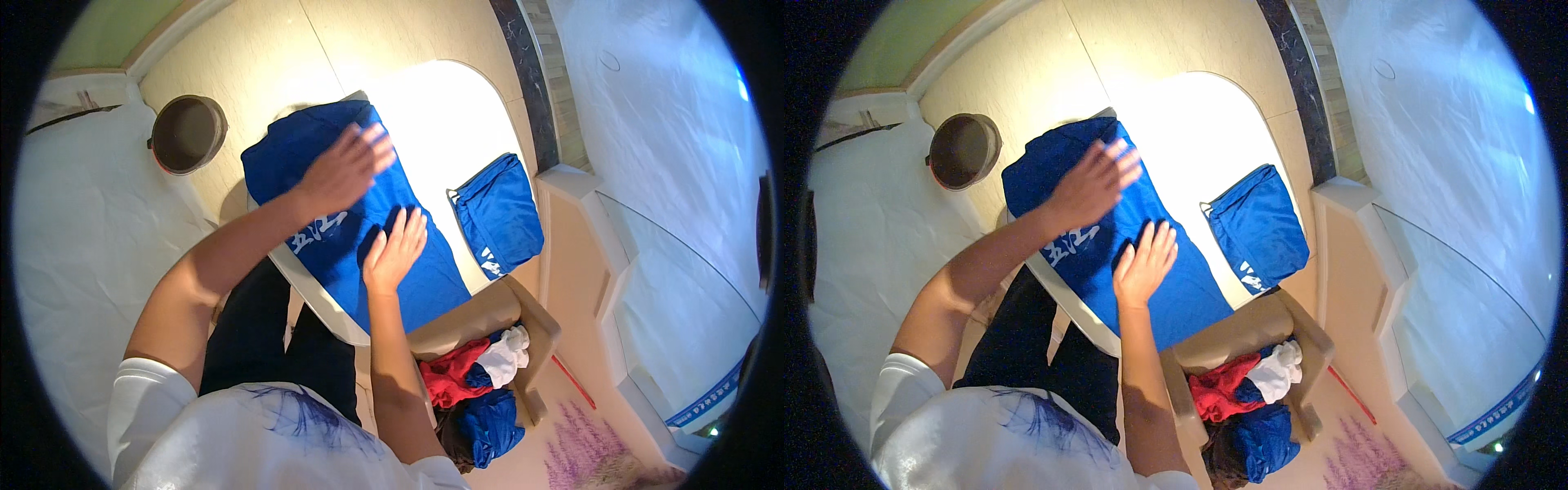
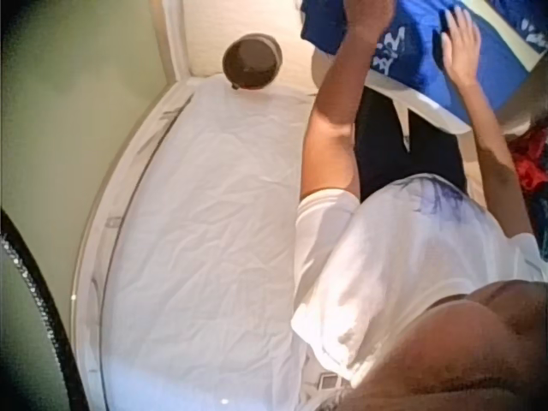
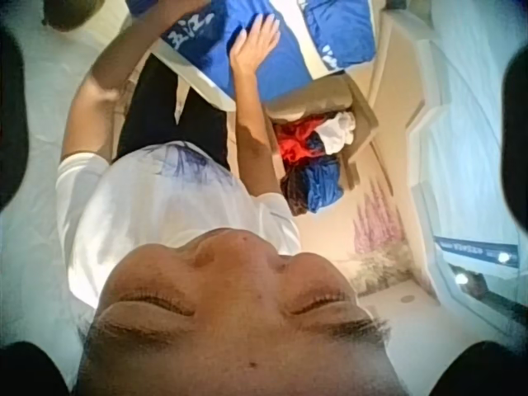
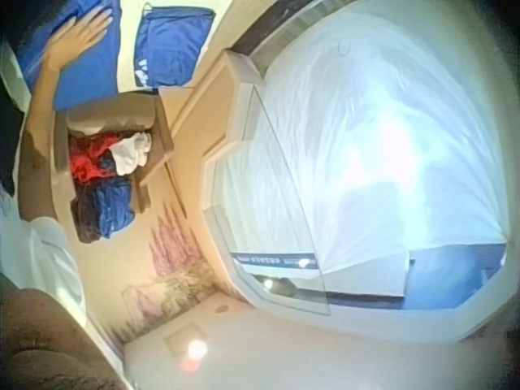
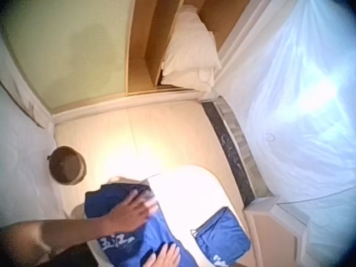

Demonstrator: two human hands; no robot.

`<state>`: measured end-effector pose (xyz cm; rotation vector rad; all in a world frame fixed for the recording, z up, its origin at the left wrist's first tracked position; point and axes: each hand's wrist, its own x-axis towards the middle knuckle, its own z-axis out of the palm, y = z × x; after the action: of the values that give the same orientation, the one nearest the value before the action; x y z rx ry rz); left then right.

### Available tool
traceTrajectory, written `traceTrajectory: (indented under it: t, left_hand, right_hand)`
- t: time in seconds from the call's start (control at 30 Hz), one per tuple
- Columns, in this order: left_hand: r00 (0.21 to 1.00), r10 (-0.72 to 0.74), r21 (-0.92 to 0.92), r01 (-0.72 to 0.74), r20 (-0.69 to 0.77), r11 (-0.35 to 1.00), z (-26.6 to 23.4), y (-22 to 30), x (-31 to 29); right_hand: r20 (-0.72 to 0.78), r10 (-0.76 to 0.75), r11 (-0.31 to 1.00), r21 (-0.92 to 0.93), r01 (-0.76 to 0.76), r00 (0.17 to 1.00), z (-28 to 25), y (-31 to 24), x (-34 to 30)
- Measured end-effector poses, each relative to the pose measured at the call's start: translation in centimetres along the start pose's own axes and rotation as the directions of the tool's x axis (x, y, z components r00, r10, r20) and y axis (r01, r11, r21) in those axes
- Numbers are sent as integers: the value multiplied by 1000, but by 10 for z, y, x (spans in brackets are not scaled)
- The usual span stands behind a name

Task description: The person folds a blue jacket and a blue shirt on a white table. They smooth and align each garment, fold sleeves and sides, then stack the folded items. A white cloth is briefly handled at the end.

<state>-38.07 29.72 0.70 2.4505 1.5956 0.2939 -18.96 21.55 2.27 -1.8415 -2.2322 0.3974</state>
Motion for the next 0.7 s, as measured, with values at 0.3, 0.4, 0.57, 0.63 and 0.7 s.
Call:
traceTrajectory:
  t: [0.3, 0.4, 0.57, 0.63, 0.7]
  left_hand:
    - [999, 35, -218, -40, -27, 975, 10, -6, -5]
    - [992, -125, -156, 122, -6, 980, -12, -28, -11]
    - [587, -800, -446, 753, 123, 484, -6, -114, -75]
    - [251, -691, -492, 853, 678, -173, 3, -151, -104]
    - [238, -582, -478, 825, 778, -302, 35, -167, -135]
  right_hand:
    - [81, 71, 985, -161, -58, 994, 25, 14, 42]
    - [-5, 96, 989, -109, -96, 995, 10, 10, 23]
    - [32, 50, 997, -59, -48, 998, -16, -2, -30]
    - [65, 24, 999, -28, -22, 998, -10, -11, -43]
    - [81, 0, 1000, 18, -1, 997, -6, -24, -46]
